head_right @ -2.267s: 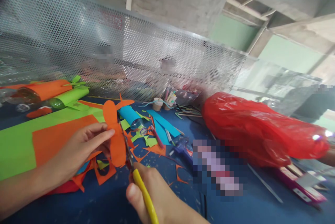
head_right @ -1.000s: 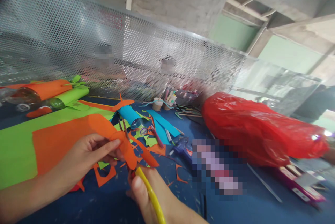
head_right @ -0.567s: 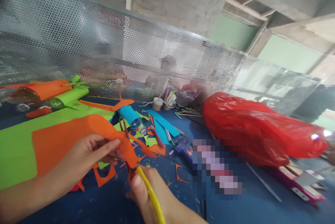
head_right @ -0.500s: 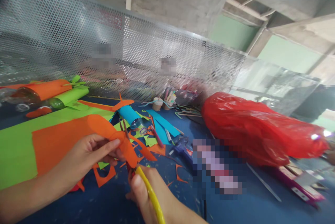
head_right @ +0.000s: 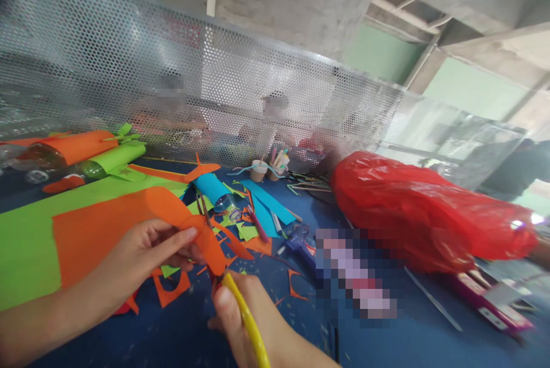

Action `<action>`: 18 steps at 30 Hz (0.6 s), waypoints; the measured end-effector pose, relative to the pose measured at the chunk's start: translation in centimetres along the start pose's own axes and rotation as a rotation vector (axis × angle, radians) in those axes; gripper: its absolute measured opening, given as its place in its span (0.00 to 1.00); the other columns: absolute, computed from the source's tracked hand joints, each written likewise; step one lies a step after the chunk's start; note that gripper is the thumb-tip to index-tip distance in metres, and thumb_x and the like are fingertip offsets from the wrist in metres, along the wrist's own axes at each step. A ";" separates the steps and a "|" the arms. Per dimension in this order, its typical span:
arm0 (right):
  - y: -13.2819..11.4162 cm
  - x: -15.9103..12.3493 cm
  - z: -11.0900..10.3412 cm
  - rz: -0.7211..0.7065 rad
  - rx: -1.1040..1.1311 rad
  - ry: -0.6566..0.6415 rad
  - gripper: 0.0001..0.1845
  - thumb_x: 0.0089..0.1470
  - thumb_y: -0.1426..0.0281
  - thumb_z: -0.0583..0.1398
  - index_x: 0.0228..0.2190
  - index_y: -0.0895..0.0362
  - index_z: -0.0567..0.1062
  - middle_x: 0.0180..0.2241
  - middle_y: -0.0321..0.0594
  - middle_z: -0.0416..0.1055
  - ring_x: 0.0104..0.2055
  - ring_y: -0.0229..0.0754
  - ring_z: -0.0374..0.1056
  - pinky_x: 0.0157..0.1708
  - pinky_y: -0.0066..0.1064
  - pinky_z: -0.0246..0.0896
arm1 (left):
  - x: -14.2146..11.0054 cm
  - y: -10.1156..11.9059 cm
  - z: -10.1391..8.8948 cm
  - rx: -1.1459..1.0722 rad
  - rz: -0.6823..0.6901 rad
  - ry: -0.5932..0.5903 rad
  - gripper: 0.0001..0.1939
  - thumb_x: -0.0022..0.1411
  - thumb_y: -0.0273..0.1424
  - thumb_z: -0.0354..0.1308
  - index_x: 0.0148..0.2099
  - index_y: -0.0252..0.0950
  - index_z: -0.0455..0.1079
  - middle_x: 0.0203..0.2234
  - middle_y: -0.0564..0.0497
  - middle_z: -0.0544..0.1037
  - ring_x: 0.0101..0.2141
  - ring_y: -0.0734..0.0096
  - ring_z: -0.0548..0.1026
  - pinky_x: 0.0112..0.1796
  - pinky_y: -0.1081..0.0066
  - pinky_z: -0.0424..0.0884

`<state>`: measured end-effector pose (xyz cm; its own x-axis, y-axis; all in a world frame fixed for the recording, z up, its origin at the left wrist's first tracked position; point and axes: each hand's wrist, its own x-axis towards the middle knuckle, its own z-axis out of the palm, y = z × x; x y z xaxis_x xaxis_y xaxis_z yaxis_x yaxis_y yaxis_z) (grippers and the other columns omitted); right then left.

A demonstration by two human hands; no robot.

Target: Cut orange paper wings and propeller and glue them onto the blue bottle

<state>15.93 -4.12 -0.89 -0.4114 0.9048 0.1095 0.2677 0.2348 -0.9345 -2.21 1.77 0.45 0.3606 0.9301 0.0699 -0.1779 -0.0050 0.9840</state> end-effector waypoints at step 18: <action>0.2 0.1 -0.9 -0.090 -0.207 -0.020 0.34 0.58 0.41 0.37 0.25 0.55 0.60 0.22 0.35 0.59 0.23 0.36 0.58 0.26 0.29 0.66 | 0.2 0.5 -0.3 0.004 0.031 0.038 0.11 0.56 0.40 0.61 0.29 0.38 0.73 0.26 0.52 0.81 0.26 0.71 0.77 0.31 0.73 0.74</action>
<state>16.71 -3.68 -0.80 -0.4582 0.8703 0.1806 0.4011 0.3837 -0.8318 -2.48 2.07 0.92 0.3199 0.9428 0.0941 -0.1852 -0.0352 0.9821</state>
